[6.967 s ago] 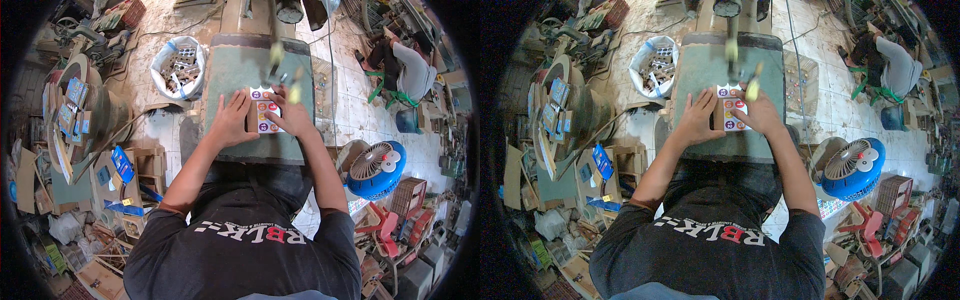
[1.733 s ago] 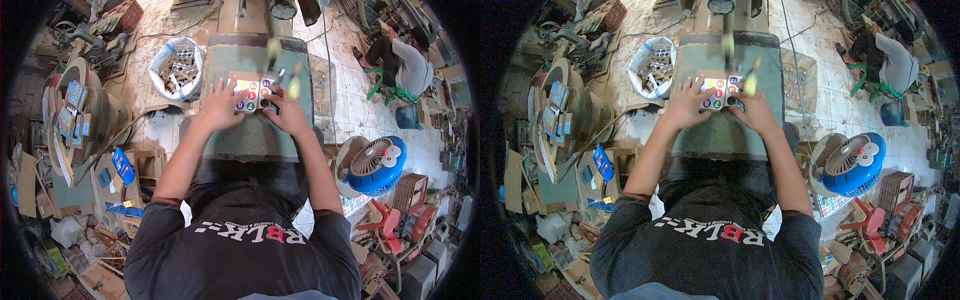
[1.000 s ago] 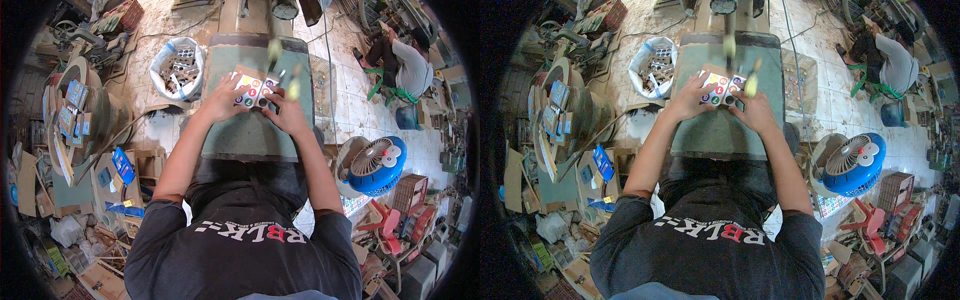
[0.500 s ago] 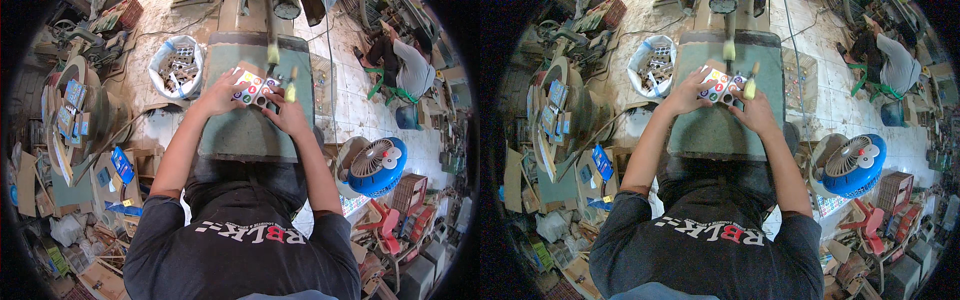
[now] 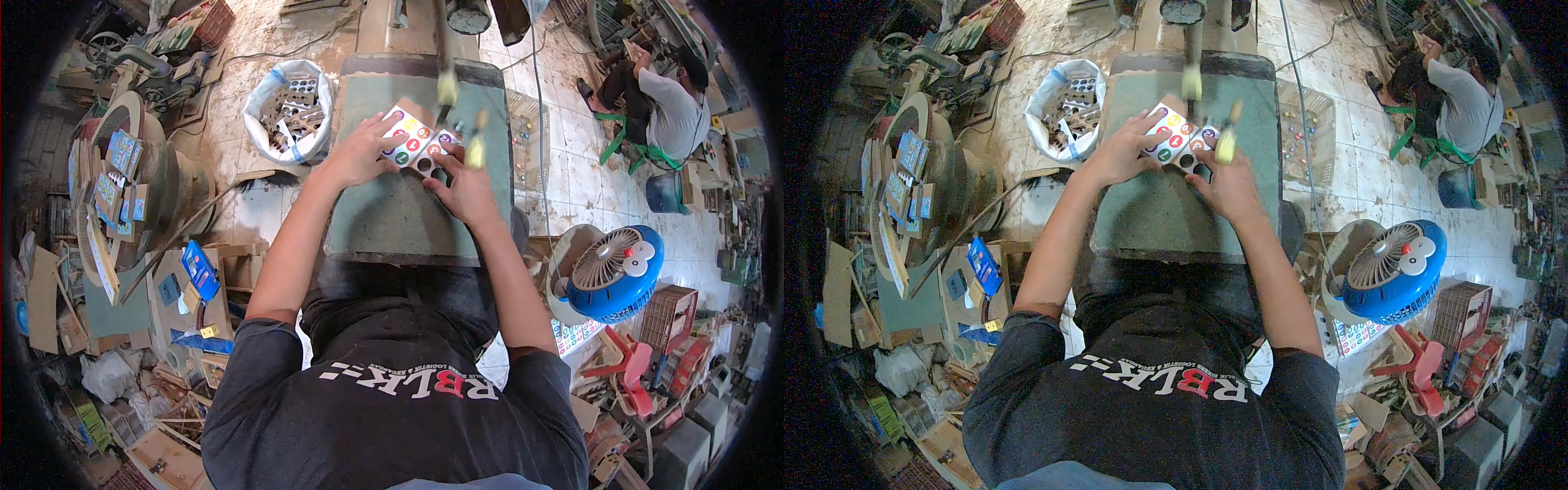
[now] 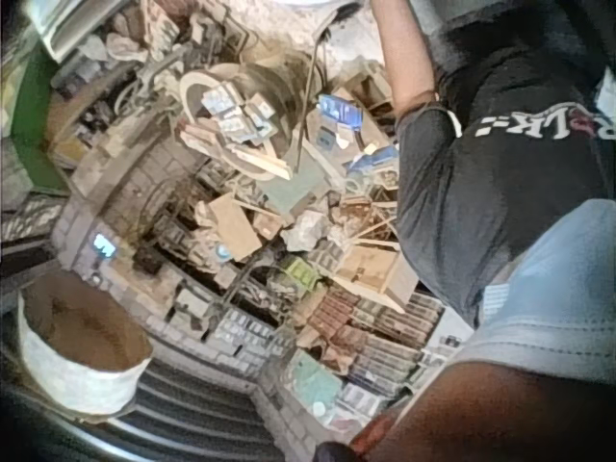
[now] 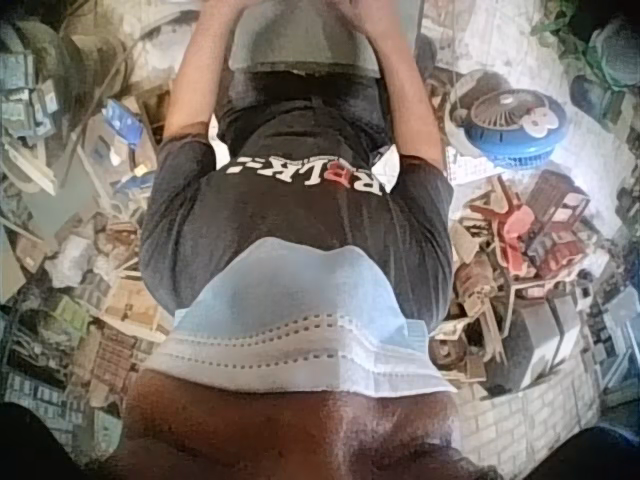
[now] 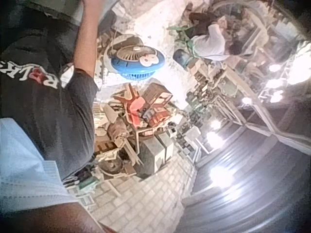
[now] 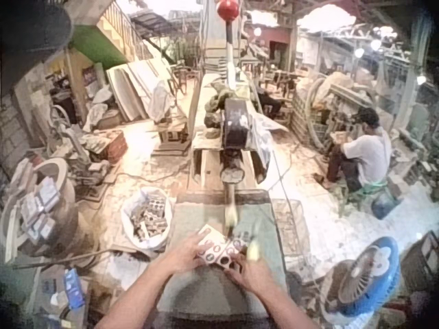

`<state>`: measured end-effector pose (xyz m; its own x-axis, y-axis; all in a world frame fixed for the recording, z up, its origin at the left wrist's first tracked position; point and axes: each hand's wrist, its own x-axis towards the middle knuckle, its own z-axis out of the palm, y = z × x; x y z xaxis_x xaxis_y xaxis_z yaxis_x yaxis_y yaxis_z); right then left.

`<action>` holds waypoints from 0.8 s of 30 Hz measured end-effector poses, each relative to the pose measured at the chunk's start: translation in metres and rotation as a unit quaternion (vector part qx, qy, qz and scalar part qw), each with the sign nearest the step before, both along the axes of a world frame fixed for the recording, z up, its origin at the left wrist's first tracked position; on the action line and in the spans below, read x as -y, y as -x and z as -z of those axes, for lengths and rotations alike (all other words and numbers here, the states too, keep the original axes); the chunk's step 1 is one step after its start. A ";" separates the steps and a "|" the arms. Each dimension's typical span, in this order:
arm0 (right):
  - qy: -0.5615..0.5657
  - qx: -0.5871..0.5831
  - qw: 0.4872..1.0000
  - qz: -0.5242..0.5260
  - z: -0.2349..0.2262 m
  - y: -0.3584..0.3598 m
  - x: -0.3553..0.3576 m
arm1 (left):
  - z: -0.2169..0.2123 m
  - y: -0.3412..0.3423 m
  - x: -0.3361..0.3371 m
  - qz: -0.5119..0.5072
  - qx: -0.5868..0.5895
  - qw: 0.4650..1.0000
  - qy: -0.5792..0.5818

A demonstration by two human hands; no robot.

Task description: The person cuts number puzzle pieces from wooden boards using a scroll saw machine.

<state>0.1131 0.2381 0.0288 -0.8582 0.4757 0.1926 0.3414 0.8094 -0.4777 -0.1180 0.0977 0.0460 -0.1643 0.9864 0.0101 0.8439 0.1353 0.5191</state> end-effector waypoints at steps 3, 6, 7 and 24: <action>0.015 0.011 1.000 0.013 0.003 0.001 0.001 | -0.004 -0.006 0.002 -0.002 -0.019 1.000 -0.013; 0.020 0.078 0.996 0.024 -0.017 0.001 0.003 | -0.010 -0.036 0.009 -0.091 -0.080 0.992 0.024; 0.019 0.076 0.997 0.026 -0.020 0.000 0.001 | -0.007 -0.052 0.007 -0.158 -0.104 0.981 0.039; -0.002 -0.023 0.999 -0.032 0.003 -0.001 -0.024 | 0.024 -0.081 0.000 -0.220 -0.068 0.972 -0.054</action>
